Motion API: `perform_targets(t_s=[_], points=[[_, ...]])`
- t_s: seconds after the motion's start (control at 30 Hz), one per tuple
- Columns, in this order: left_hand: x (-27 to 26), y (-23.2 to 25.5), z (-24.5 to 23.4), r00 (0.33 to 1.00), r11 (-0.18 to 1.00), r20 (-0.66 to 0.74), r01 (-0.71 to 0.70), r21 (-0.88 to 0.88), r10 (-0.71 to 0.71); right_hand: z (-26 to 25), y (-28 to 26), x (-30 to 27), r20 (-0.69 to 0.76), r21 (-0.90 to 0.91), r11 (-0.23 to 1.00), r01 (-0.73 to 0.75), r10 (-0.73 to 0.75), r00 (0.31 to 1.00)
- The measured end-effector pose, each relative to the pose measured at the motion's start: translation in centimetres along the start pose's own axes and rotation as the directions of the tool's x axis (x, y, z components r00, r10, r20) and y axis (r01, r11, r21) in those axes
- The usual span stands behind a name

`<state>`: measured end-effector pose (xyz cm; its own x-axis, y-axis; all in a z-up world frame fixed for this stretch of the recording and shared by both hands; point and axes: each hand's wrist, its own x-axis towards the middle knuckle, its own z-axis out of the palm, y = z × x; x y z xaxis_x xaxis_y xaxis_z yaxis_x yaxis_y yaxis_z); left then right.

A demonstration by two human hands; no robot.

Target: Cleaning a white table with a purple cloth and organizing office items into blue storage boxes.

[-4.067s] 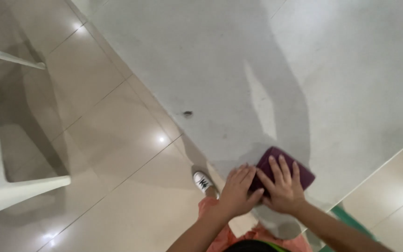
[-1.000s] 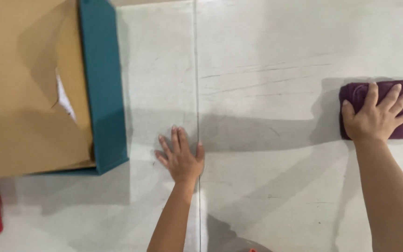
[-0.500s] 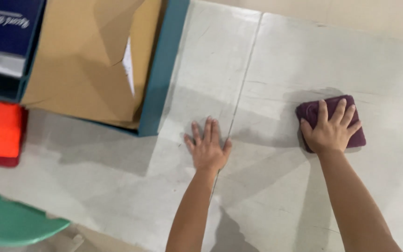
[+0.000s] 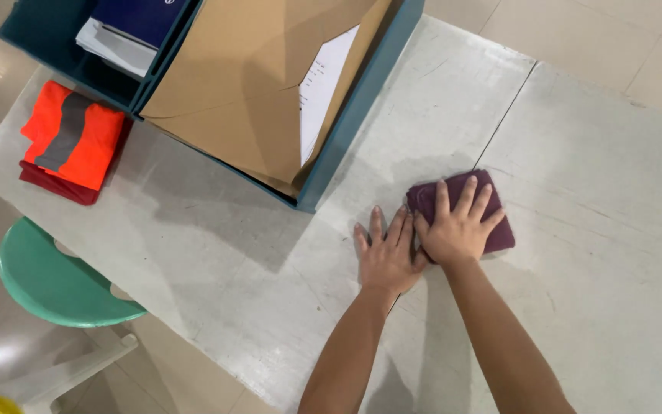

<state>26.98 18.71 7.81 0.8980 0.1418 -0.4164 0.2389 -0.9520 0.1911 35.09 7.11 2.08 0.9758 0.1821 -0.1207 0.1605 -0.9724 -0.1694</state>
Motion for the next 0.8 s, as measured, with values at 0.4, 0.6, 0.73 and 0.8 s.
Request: perform_targets(t_s=[0.4,0.6,0.73,0.8], points=[[-0.1,0.0,-0.1,0.998,1.000,0.061,0.025,-0.007,-0.025,-1.8,1.1,-1.5,0.113,0.012,1.000,-0.018,0.017,0.993],[0.2,-1.0,1.7,0.999,0.998,-0.042,-0.026,0.053,0.028,1.0,6.9,-10.9,-0.033,0.060,0.997,0.047,-0.045,0.998],[0.1,-0.8,1.6,0.998,0.998,-0.063,-0.013,0.062,0.016,2.0,10.0,-21.0,-0.132,0.088,0.990,0.109,-0.097,0.986],[0.4,-1.0,1.5,0.997,0.998,-0.068,-0.021,0.064,0.025,3.0,11.6,-25.8,-0.202,0.096,0.992,0.082,-0.061,0.977]])
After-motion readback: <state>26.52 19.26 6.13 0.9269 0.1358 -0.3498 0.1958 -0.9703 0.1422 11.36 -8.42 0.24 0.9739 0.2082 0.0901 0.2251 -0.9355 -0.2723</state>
